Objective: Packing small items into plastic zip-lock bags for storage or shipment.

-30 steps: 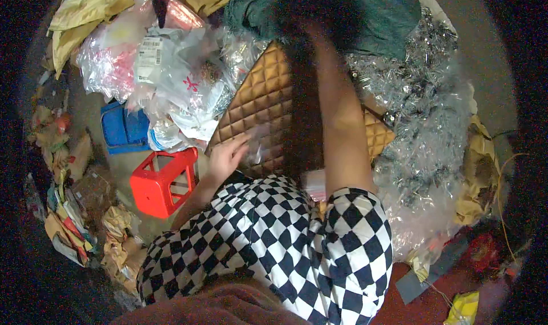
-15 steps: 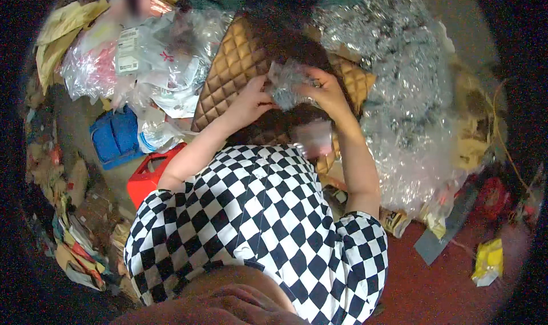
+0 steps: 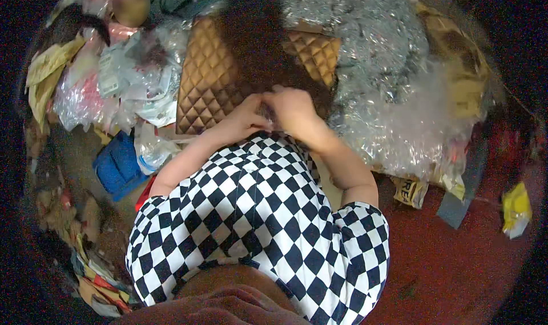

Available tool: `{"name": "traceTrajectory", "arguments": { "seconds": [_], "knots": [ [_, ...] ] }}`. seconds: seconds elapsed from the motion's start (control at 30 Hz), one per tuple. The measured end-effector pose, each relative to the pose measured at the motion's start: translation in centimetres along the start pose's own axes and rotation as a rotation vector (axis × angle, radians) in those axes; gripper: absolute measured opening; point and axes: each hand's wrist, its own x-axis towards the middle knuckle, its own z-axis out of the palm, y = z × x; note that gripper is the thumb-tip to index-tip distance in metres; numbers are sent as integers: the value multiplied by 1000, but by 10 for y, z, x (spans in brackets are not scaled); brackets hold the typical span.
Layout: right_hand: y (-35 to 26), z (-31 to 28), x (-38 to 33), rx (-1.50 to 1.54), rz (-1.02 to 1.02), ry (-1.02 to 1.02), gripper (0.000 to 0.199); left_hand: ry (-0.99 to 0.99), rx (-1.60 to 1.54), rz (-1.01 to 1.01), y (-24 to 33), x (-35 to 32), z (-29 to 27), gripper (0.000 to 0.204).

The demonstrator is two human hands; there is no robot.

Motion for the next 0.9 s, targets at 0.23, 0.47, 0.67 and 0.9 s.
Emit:
{"name": "traceTrajectory", "arguments": {
  "seconds": [0.23, 0.47, 0.67, 0.9],
  "knots": [
    [28, -25, -46, 712, 90, 107, 31, -15, -85, -24, 18, 17, -3, 26],
    [48, -24, -66, 430, -169, 10, 18, -169, -115, 115, 29, 60, 3, 22],
    [98, -23, -71, 140, 4, 257, 12, -64, -50, 165, 5, 114, -8, 22],
    [235, -78, -145, 351, 508, 763, 15, -263, 425, -4, -51, 83, 65, 59]
  ]
}}
